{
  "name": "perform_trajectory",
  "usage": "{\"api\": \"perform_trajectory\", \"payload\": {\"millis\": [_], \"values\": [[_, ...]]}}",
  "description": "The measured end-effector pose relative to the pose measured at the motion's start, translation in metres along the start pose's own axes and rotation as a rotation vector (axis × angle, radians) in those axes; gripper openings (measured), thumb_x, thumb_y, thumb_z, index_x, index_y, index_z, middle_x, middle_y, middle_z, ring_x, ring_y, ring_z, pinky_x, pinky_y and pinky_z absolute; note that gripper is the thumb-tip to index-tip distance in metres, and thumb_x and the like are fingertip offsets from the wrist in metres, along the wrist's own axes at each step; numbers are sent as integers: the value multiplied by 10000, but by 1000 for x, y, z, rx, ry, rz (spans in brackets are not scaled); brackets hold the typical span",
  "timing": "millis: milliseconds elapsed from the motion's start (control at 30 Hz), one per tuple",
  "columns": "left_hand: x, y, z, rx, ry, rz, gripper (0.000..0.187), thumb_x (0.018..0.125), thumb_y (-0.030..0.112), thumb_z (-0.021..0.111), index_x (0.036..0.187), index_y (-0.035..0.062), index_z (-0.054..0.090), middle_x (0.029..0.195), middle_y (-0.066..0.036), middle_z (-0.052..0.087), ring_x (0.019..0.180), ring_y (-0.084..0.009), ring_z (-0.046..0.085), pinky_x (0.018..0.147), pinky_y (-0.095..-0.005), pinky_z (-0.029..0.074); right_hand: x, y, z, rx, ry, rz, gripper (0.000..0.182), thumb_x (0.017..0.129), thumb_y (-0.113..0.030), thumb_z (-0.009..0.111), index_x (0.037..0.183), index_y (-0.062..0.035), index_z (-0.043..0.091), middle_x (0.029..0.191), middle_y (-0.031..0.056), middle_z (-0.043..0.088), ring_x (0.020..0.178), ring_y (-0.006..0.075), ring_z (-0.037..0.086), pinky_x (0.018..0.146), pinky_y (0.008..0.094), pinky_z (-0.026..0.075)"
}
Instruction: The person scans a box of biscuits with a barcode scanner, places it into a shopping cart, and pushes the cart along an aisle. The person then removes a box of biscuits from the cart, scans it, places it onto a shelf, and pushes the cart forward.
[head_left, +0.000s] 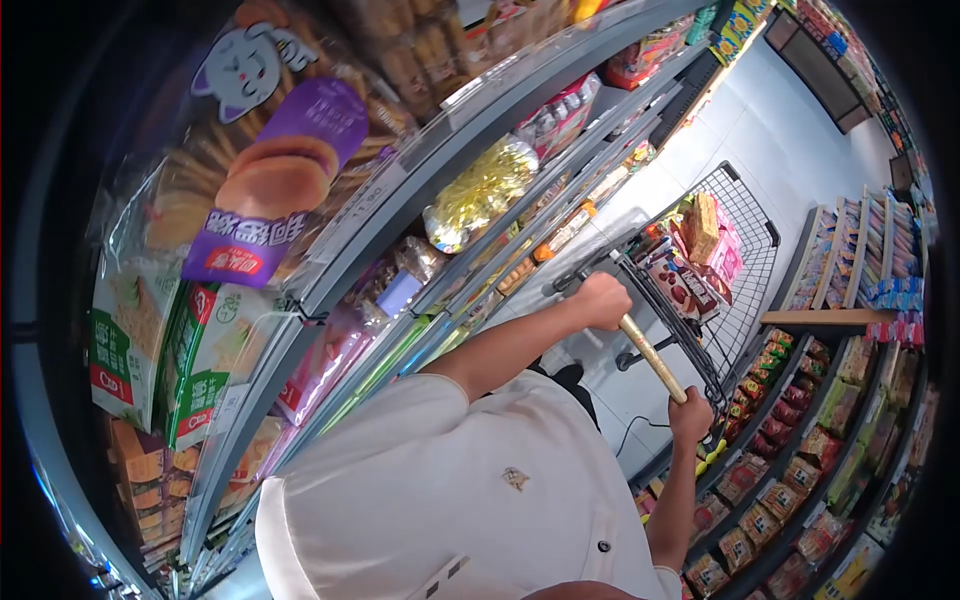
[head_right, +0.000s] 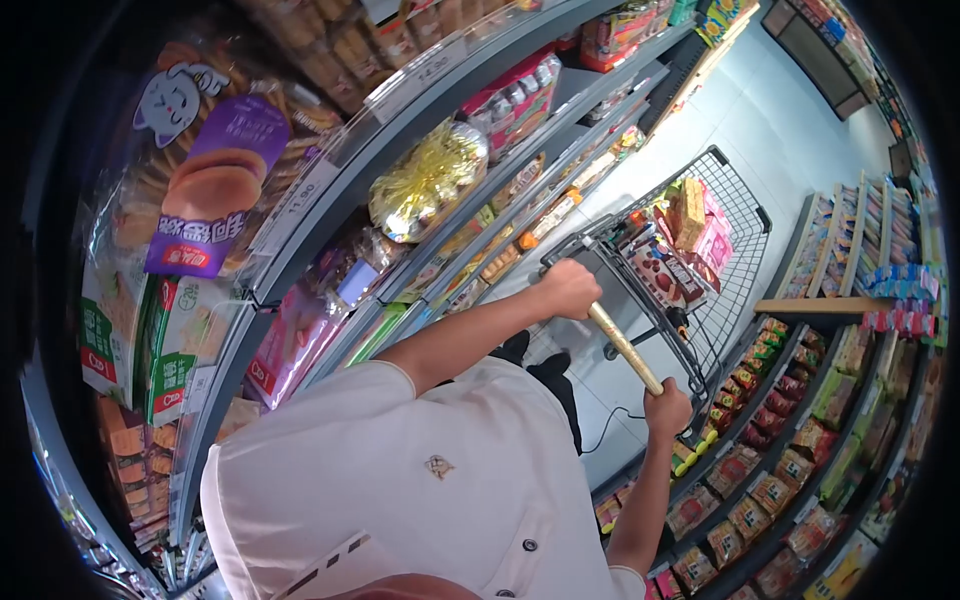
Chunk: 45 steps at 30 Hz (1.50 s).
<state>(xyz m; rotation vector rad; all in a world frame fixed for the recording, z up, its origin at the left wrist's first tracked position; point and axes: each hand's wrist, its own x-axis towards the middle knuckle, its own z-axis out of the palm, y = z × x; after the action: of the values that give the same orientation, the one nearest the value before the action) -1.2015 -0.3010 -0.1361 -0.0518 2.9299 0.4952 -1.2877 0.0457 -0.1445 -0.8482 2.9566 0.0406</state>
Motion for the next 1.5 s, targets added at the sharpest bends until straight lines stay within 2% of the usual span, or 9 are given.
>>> {"api": "perform_trajectory", "payload": {"millis": [300, 500, 900, 1200, 1500], "values": [[-33, 2, 0, 4, -17, -43, 179, 693, 275, 747, 775, 128, 806, 783, -96, 764, 786, -313, 763, 696, -441, 600, -22, -16, -1, -16, -13, -32, 276, 797, -346, 788, 793, -101, 662, 682, 166, 683, 663, 416, 690, 594, 529, 543], [-58, 10, 3, 8, 19, -90, 202, 666, 285, 748, 773, 122, 802, 760, -105, 753, 768, -328, 754, 677, -455, 593, -44, -32, -15, 22, 4, -38, 267, 805, -333, 784, 793, -96, 661, 665, 170, 674, 654, 423, 685, 595, 532, 537], [-95, 42, 19, 73, 61, -132, 236, 718, 377, 727, 768, 156, 791, 714, -100, 729, 730, -339, 742, 623, -459, 573, -77, -8, 5, 69, 33, -96, 276, 802, -348, 792, 791, -108, 656, 664, 145, 689, 631, 387, 693, 585, 506, 542], [-112, 69, 48, 113, 109, -152, 214, 656, 338, 774, 766, 154, 788, 727, -100, 734, 730, -338, 742, 640, -478, 582, -100, 17, 17, 61, 74, -152, 282, 794, -326, 804, 782, -98, 639, 636, 156, 666, 624, 389, 688, 565, 508, 533], [-133, 94, 58, 83, 132, -185, 236, 671, 388, 762, 753, 167, 776, 701, -83, 716, 712, -346, 720, 622, -488, 548, -120, 25, 6, 18, 55, -202, 283, 826, -318, 779, 773, -76, 641, 647, 178, 675, 617, 398, 694, 559, 511, 545]]}}
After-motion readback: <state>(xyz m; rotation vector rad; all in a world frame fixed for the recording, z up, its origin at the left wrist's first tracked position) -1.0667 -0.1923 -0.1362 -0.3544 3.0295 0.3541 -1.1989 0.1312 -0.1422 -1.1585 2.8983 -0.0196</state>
